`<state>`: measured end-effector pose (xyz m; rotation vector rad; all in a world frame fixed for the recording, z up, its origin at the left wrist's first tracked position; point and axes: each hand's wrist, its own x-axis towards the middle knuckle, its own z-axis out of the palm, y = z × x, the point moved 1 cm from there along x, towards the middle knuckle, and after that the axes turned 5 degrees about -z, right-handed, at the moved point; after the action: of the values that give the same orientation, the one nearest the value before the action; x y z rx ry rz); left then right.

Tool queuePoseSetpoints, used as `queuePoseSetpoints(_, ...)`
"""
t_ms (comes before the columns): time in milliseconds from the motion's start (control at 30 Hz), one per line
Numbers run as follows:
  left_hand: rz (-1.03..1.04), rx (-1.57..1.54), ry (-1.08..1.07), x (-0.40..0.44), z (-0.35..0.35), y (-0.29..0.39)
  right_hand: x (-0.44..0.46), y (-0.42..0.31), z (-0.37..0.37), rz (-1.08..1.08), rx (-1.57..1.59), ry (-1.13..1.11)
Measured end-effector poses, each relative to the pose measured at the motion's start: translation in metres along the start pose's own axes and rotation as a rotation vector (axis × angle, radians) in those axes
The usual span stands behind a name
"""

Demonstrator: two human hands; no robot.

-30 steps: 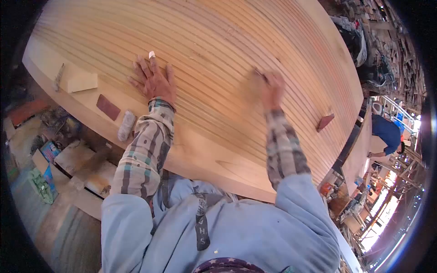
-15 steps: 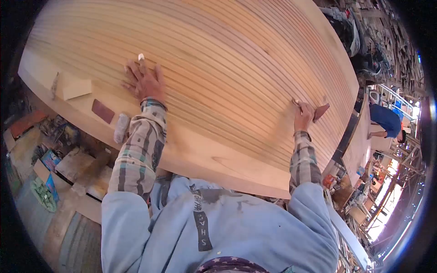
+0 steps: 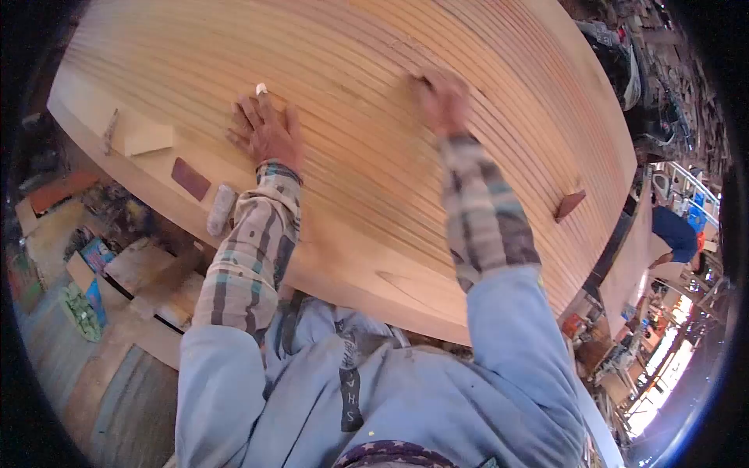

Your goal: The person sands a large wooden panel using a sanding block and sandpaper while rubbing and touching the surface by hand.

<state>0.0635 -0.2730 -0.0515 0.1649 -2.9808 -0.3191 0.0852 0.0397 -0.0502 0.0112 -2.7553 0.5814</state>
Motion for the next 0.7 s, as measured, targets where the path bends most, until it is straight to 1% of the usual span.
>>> queuePoseSetpoints(33, -0.017, -0.011, -0.012, -0.002, 0.000, -0.001, -0.036, 0.009, -0.036, 0.091, -0.068, 0.012)
queuePoseSetpoints(67, -0.006, -0.034, -0.001, -0.001, 0.002, -0.001, -0.072, 0.043, -0.060, 0.038, -0.125, 0.039)
queuePoseSetpoints(100, 0.005, -0.057, 0.015, 0.000, 0.002, -0.001, -0.110, 0.076, -0.084, 0.122, -0.043, 0.040)
queuePoseSetpoints(133, -0.011, -0.064, 0.015, 0.002, 0.004, -0.002, -0.119, 0.054, -0.123, 0.366, 0.001, 0.017)
queuePoseSetpoints(200, 0.001, 0.056, -0.010, 0.002, 0.007, -0.003, -0.158, 0.099, -0.140, 0.471, 0.008, 0.171)
queuePoseSetpoints(233, -0.002, 0.062, -0.014, 0.001, 0.005, -0.003, -0.150, 0.098, -0.134, 0.472, 0.012, 0.164)
queuePoseSetpoints(300, 0.013, 0.001, 0.016, 0.001, 0.001, 0.000, -0.108, 0.086, -0.109, 0.334, -0.110, 0.012)
queuePoseSetpoints(367, 0.004, 0.016, -0.002, 0.001, 0.000, 0.002, -0.043, 0.054, -0.050, 0.110, -0.021, 0.066)
queuePoseSetpoints(400, -0.003, 0.021, -0.021, 0.001, -0.001, 0.001, -0.009, 0.029, -0.021, 0.056, -0.033, 0.040)
queuePoseSetpoints(433, -0.001, 0.037, -0.019, 0.002, -0.001, -0.002, 0.029, -0.004, -0.001, -0.011, 0.026, 0.062)
queuePoseSetpoints(467, 0.003, 0.035, -0.010, 0.001, 0.000, -0.002, 0.059, -0.023, 0.017, -0.045, 0.047, 0.005)
queuePoseSetpoints(500, 0.010, 0.027, -0.002, 0.000, 0.000, 0.000, 0.078, -0.028, 0.044, -0.073, 0.035, 0.002)
queuePoseSetpoints(533, 0.021, 0.029, -0.001, -0.001, 0.003, -0.001, 0.096, -0.031, 0.066, -0.126, -0.011, 0.095)
queuePoseSetpoints(567, 0.021, 0.037, 0.000, -0.001, 0.008, -0.004, 0.103, -0.029, 0.072, -0.177, -0.066, 0.189)
queuePoseSetpoints(600, 0.019, 0.039, 0.003, 0.002, 0.008, -0.004, 0.091, -0.016, 0.066, -0.171, -0.078, 0.199)
queuePoseSetpoints(667, 0.017, 0.035, -0.006, 0.004, 0.005, -0.003, 0.046, 0.015, 0.030, -0.024, -0.079, 0.116)
queuePoseSetpoints(700, 0.003, 0.042, -0.020, 0.003, 0.004, -0.002, 0.019, 0.016, -0.022, 0.142, 0.082, -0.050)
